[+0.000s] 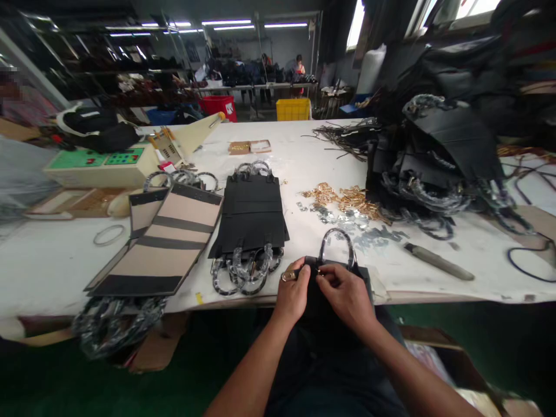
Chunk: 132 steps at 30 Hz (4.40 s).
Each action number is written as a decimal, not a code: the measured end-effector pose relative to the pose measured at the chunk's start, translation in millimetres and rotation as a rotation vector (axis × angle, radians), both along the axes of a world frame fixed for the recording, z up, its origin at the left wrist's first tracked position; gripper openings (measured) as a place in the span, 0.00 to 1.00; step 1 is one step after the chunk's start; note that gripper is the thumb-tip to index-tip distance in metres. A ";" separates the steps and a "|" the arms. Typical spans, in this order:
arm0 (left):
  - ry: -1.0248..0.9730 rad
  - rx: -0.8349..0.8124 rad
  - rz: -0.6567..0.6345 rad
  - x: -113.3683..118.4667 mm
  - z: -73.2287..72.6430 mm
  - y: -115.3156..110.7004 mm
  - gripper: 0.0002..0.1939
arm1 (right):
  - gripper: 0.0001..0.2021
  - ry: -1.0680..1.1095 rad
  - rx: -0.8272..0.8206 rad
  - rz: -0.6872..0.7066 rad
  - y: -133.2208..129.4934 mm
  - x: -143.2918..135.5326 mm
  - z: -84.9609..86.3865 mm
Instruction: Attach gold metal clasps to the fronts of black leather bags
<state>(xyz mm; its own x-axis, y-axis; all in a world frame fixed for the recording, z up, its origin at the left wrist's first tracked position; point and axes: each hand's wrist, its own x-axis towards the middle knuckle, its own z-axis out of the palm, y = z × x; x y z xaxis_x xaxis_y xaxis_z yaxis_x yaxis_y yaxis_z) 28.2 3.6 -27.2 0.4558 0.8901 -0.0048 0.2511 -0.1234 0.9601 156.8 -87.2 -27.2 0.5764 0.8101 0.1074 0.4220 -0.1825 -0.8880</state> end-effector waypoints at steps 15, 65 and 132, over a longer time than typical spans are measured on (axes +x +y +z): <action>-0.134 0.044 0.047 -2.9 -11.2 -1.5 0.19 | 0.11 -0.073 -0.073 0.007 14.6 -14.0 5.8; -0.184 -0.435 0.108 29.3 19.8 41.6 0.19 | 0.13 -0.267 -0.115 -0.223 71.0 257.2 13.1; -0.266 -0.299 0.040 20.6 6.6 32.2 0.14 | 0.12 0.037 0.050 -0.139 -5.7 90.2 6.8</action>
<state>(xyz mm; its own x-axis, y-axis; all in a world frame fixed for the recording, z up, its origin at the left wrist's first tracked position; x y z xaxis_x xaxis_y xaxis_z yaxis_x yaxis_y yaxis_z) 48.8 35.8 -20.5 0.4413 0.8843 -0.1527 -0.0120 0.1760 0.9843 246.9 -92.9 -20.4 0.6872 0.7161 0.1219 0.3622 -0.1924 -0.9120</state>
